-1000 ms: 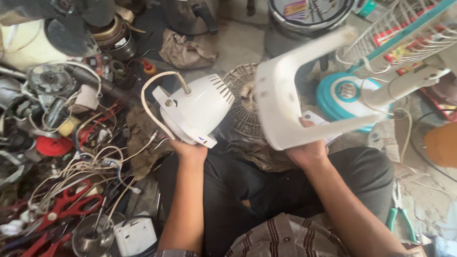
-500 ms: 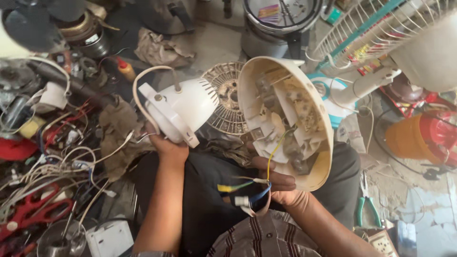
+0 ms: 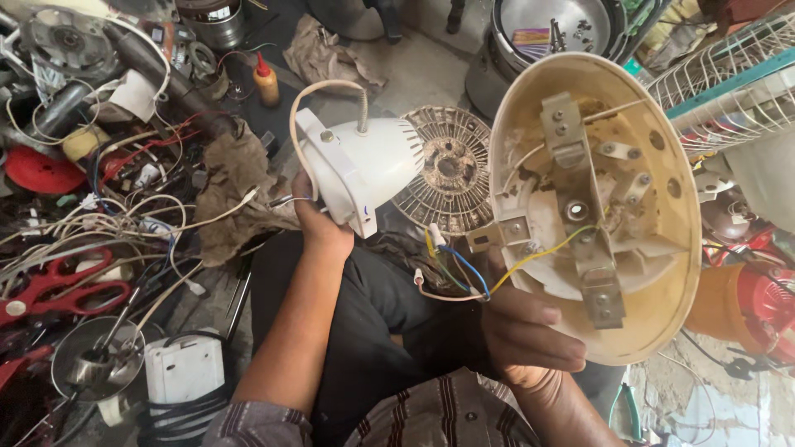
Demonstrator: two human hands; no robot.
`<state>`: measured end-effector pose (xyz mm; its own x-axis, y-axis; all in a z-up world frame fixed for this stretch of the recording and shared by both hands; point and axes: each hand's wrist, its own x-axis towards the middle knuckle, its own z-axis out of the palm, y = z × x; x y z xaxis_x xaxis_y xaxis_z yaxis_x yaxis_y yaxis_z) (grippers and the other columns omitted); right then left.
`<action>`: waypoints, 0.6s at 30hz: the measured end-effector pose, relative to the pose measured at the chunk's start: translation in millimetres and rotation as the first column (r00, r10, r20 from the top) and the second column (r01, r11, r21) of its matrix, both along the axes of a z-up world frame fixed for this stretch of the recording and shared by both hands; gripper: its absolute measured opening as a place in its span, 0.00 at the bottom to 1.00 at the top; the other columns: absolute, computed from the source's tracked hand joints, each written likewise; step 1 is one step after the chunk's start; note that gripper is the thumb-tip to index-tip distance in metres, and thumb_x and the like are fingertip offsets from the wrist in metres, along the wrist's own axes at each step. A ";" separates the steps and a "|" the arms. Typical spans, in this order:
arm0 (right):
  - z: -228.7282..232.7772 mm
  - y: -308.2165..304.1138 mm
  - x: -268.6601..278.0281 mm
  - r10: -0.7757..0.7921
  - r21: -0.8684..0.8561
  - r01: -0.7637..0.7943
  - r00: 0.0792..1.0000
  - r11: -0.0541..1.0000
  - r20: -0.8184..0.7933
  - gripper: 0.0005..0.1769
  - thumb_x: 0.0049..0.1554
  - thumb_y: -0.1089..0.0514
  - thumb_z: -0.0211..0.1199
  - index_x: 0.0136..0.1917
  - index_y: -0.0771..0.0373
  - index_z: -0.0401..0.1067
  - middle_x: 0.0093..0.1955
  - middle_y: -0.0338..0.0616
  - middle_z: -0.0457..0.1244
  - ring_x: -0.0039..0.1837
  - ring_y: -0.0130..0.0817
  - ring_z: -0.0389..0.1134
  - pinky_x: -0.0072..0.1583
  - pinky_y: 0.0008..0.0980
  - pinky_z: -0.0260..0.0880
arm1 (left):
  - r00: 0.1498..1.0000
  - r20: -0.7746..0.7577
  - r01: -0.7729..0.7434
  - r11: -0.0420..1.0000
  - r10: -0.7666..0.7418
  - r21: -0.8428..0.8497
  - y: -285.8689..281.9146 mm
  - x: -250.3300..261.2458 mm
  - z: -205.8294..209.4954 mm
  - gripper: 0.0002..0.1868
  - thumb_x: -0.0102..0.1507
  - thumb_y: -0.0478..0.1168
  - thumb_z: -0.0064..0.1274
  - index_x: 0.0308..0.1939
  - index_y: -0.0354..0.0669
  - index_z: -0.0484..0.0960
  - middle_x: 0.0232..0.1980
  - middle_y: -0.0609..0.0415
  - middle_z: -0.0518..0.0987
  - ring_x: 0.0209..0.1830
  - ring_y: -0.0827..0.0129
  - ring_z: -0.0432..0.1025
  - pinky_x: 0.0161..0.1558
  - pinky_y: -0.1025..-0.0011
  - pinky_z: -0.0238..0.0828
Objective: The person disassembles a white electric appliance, likely a fan or heater, by removing the outer casing and internal components. They manipulate the motor housing and wires, inspecting the internal parts in a cluttered workshop environment.
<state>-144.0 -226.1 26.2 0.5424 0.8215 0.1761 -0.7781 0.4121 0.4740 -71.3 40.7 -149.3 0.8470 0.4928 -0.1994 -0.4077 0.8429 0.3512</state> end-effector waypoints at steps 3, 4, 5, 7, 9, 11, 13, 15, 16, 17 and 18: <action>-2.6 -3.4 1.5 0.035 0.031 -0.036 0.998 0.999 0.052 0.21 0.71 0.60 0.49 0.63 0.86 0.59 0.44 0.60 0.59 0.37 0.44 0.69 0.36 0.32 0.79 | 1.000 0.015 0.014 0.999 -0.015 0.029 -1.2 -3.8 4.5 0.24 0.69 0.55 0.41 0.61 0.45 0.77 0.59 0.56 0.78 0.61 0.65 0.74 0.62 0.63 0.72; -4.3 -3.6 1.4 0.030 0.023 -0.031 0.999 0.999 0.040 0.21 0.71 0.59 0.49 0.61 0.86 0.60 0.45 0.60 0.59 0.36 0.44 0.70 0.36 0.33 0.77 | 1.000 0.009 0.019 1.000 -0.019 0.021 -1.3 -3.9 6.0 0.24 0.69 0.55 0.40 0.61 0.46 0.77 0.59 0.56 0.78 0.61 0.65 0.74 0.61 0.63 0.72; -5.4 -2.8 1.5 0.028 0.014 -0.028 0.999 0.999 0.028 0.21 0.71 0.58 0.50 0.60 0.85 0.61 0.45 0.60 0.59 0.36 0.45 0.70 0.35 0.34 0.76 | 1.000 0.003 0.021 1.000 -0.021 0.011 -1.1 -4.4 6.9 0.24 0.69 0.55 0.40 0.61 0.46 0.77 0.59 0.56 0.79 0.61 0.65 0.74 0.61 0.63 0.72; -3.3 -1.5 1.4 0.029 -0.024 -0.029 1.000 0.999 0.000 0.22 0.70 0.56 0.49 0.61 0.84 0.59 0.44 0.59 0.59 0.33 0.45 0.69 0.33 0.34 0.75 | 1.000 -0.018 0.022 1.000 -0.022 -0.004 -0.9 -4.7 7.5 0.25 0.69 0.56 0.40 0.61 0.47 0.77 0.60 0.57 0.78 0.61 0.65 0.74 0.61 0.63 0.72; 1.0 -2.3 1.8 0.034 -0.081 -0.036 0.999 0.996 -0.030 0.26 0.68 0.55 0.48 0.67 0.83 0.55 0.40 0.60 0.58 0.30 0.46 0.68 0.29 0.33 0.74 | 0.999 -0.047 0.020 1.000 -0.021 -0.015 -0.8 -4.1 5.8 0.25 0.68 0.57 0.40 0.61 0.47 0.77 0.60 0.57 0.78 0.62 0.66 0.73 0.62 0.63 0.71; -3.7 -1.0 7.5 0.055 -0.046 -0.052 0.996 0.998 0.069 0.23 0.72 0.54 0.49 0.64 0.81 0.59 0.43 0.58 0.58 0.35 0.47 0.69 0.34 0.36 0.76 | 1.000 -0.015 0.020 1.000 -0.020 -0.004 -0.1 -3.6 2.2 0.25 0.69 0.57 0.41 0.61 0.46 0.77 0.60 0.56 0.78 0.62 0.65 0.73 0.62 0.62 0.71; -16.1 -3.7 19.4 0.055 -0.116 -0.028 0.970 0.993 0.236 0.23 0.72 0.51 0.52 0.63 0.78 0.61 0.46 0.57 0.59 0.41 0.48 0.71 0.40 0.40 0.77 | 0.999 0.043 0.022 1.000 -0.022 -0.001 0.2 -3.6 -1.2 0.26 0.70 0.57 0.41 0.63 0.45 0.76 0.62 0.55 0.77 0.64 0.63 0.72 0.64 0.61 0.70; -31.3 -12.3 38.0 0.060 -0.267 0.073 0.887 0.961 0.459 0.27 0.67 0.47 0.57 0.65 0.75 0.62 0.48 0.58 0.63 0.47 0.49 0.73 0.46 0.45 0.76 | 0.992 0.125 0.030 1.000 -0.029 -0.003 0.6 -5.8 -0.9 0.28 0.70 0.58 0.42 0.65 0.45 0.74 0.64 0.53 0.76 0.67 0.61 0.70 0.66 0.60 0.69; -38.9 -18.8 45.0 -0.024 -0.400 0.228 0.891 0.888 0.454 0.27 0.67 0.47 0.57 0.67 0.72 0.62 0.53 0.57 0.64 0.51 0.49 0.73 0.47 0.47 0.77 | 0.993 0.118 0.030 1.000 -0.030 0.003 0.2 -8.6 0.9 0.30 0.69 0.60 0.41 0.66 0.46 0.73 0.65 0.53 0.76 0.67 0.59 0.70 0.66 0.57 0.69; -46.0 -25.4 51.2 -0.112 -0.517 0.371 0.879 0.772 0.464 0.27 0.67 0.48 0.58 0.69 0.69 0.62 0.58 0.56 0.65 0.55 0.50 0.72 0.48 0.49 0.77 | 0.993 0.114 0.033 0.999 -0.034 0.012 -1.4 -11.4 3.5 0.31 0.68 0.62 0.40 0.67 0.47 0.72 0.65 0.52 0.76 0.66 0.57 0.70 0.65 0.55 0.70; -53.1 -31.8 57.6 -0.195 -0.615 0.490 0.853 0.618 0.484 0.27 0.67 0.48 0.58 0.72 0.65 0.61 0.63 0.55 0.66 0.60 0.51 0.71 0.49 0.51 0.77 | 0.993 0.109 0.035 0.999 -0.037 0.020 -1.9 -14.0 6.2 0.33 0.66 0.63 0.39 0.68 0.48 0.71 0.66 0.52 0.75 0.66 0.56 0.70 0.64 0.53 0.70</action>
<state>-86.4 -257.8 -26.9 0.8336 0.5363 -0.1326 -0.5469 0.7673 -0.3349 -85.3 38.8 -143.1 0.8807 0.4640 -0.0958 -0.4139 0.8518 0.3211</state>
